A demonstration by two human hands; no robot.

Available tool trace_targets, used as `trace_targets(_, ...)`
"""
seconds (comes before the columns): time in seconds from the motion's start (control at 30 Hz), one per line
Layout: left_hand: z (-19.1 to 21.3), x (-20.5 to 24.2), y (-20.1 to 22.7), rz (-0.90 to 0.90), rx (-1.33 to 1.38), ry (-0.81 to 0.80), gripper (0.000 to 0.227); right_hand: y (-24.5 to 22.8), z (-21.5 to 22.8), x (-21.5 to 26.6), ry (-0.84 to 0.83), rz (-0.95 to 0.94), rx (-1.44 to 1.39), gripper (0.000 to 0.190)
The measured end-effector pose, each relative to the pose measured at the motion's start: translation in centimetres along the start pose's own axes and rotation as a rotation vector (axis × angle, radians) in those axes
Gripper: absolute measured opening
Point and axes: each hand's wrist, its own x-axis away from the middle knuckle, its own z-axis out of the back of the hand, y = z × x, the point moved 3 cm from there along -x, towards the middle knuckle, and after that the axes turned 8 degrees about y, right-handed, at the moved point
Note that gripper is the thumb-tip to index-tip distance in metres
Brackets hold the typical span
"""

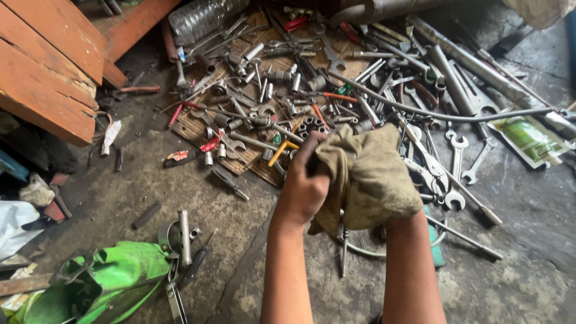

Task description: The person wipes a cylindrical metal tool with a cloth, then picks up a socket and wipes it thoroughly. They continue to wipe a long metal rod and other small metal parts from a pile of tools on the floor.

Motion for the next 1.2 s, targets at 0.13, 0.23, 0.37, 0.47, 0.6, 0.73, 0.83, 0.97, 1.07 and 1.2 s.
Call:
trace_targets(0.13, -0.1, 0.1, 0.4, 0.069, -0.170, -0.056, 0.045, -1.3, 0.0, 0.7, -0.121, 0.401, 1.393, 0.037)
trace_targets(0.23, 0.0, 0.2, -0.1, 0.101, -0.111, -0.106, 0.053, -1.6, -0.5, 2.2, -0.152, 0.880, 1.341, 0.052)
trace_targets(0.37, 0.4, 0.5, 0.0, -0.093, 0.006, -0.089, 0.049, 0.5, -0.4, 1.3, -0.082, 0.817, 1.355, 0.043)
trace_targets(0.47, 0.3, 0.8, -0.5, -0.147, 0.050, -0.037, 0.037, 1.9, 0.0, 1.6, -0.295, 0.265, -0.028, 0.036)
trace_targets(0.6, 0.5, 0.5, -1.3, -0.062, 0.254, -0.010, 0.033, 2.4, -0.9, 1.5, -0.197, -0.077, -0.617, 0.025)
trace_targets(0.73, 0.7, 0.6, -1.9, 0.019, 0.520, 0.055, 0.043, 1.4, -2.1, 1.4, -0.090, -0.116, -0.457, 0.019)
trace_targets(0.83, 0.6, 0.6, -1.9, 0.004, 0.428, 0.027, 0.039, 0.2, -2.3, 1.1, -0.028, -0.140, -0.238, 0.016)
trace_targets(0.97, 1.9, 0.8, -1.4, -0.059, 0.185, -0.042, 0.035, -1.1, -2.5, 1.4, -0.115, -0.026, 0.313, 0.015)
trace_targets(1.07, 1.9, 0.8, -1.1, 0.042, 0.106, -0.083, 0.033, -2.8, -2.4, 2.7, -0.234, 0.800, 1.037, 0.039)
trace_targets(1.2, 1.7, 0.6, 0.1, 0.027, -0.021, -0.146, 0.052, -1.0, -1.5, 2.2, -0.207, 0.926, 1.364, 0.049)
